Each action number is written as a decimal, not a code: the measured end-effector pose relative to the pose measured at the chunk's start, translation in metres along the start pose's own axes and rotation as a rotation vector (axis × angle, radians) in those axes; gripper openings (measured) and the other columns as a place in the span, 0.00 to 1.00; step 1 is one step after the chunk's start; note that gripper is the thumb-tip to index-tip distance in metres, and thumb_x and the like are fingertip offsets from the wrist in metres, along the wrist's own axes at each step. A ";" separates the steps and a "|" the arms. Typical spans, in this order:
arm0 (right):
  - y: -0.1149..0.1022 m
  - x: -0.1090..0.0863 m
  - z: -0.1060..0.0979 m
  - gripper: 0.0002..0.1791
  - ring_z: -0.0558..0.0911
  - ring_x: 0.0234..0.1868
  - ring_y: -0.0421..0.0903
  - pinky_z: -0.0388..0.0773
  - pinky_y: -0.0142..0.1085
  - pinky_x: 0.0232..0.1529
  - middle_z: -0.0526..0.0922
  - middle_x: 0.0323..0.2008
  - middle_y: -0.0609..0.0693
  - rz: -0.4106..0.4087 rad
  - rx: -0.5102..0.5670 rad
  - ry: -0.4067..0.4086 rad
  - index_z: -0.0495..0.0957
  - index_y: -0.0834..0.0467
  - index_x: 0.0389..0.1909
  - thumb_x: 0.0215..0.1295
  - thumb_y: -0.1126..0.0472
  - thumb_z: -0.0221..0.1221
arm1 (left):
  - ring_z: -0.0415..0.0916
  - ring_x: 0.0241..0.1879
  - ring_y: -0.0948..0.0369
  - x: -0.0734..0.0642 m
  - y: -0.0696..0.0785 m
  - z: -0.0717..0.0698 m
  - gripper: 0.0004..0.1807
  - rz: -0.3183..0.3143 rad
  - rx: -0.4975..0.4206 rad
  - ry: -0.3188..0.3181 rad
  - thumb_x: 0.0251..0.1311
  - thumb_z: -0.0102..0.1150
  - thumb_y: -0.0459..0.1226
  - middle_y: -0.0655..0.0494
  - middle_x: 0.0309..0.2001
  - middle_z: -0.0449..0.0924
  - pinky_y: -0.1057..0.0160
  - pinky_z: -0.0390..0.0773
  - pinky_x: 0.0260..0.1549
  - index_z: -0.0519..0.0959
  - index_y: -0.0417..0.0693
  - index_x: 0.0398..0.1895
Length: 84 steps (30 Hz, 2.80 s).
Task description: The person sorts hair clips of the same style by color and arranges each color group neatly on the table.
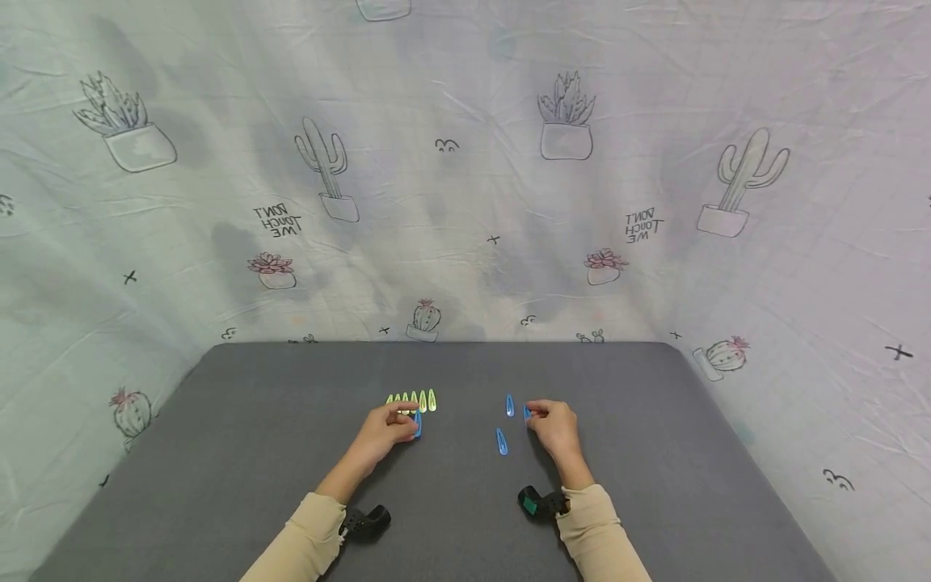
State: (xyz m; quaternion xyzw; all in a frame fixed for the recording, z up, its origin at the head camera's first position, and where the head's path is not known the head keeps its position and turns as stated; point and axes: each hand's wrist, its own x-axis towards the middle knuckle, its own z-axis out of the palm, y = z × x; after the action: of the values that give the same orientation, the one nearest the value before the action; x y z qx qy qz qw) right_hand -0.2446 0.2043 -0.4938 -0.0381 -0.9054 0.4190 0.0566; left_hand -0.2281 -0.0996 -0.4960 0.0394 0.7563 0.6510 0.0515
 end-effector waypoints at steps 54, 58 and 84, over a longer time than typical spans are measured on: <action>0.001 0.001 0.000 0.16 0.80 0.32 0.43 0.73 0.34 0.34 0.84 0.31 0.54 -0.021 0.022 0.016 0.83 0.66 0.43 0.50 0.71 0.62 | 0.64 0.21 0.66 -0.025 -0.011 -0.038 0.14 0.253 0.764 0.152 0.52 0.67 0.33 0.59 0.22 0.69 0.68 0.65 0.21 0.85 0.45 0.44; 0.002 0.002 0.000 0.17 0.77 0.31 0.41 0.72 0.31 0.33 0.83 0.31 0.54 -0.007 0.055 0.006 0.82 0.66 0.45 0.50 0.72 0.62 | 0.65 0.21 0.67 -0.023 -0.014 -0.041 0.12 0.247 0.711 0.163 0.51 0.68 0.33 0.59 0.22 0.70 0.68 0.66 0.21 0.85 0.45 0.41; -0.004 0.000 0.002 0.18 0.74 0.32 0.40 0.70 0.29 0.28 0.81 0.38 0.60 0.048 0.263 -0.046 0.79 0.67 0.50 0.56 0.74 0.57 | 0.63 0.20 0.69 -0.018 -0.023 -0.047 0.10 0.242 0.638 0.151 0.50 0.69 0.35 0.62 0.22 0.70 0.69 0.66 0.22 0.85 0.48 0.38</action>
State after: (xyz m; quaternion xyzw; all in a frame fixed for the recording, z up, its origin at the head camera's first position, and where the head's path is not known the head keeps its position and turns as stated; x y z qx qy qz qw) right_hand -0.2453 0.2001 -0.4924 -0.0424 -0.8425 0.5362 0.0301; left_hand -0.2165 -0.1511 -0.5110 0.0948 0.9131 0.3845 -0.0969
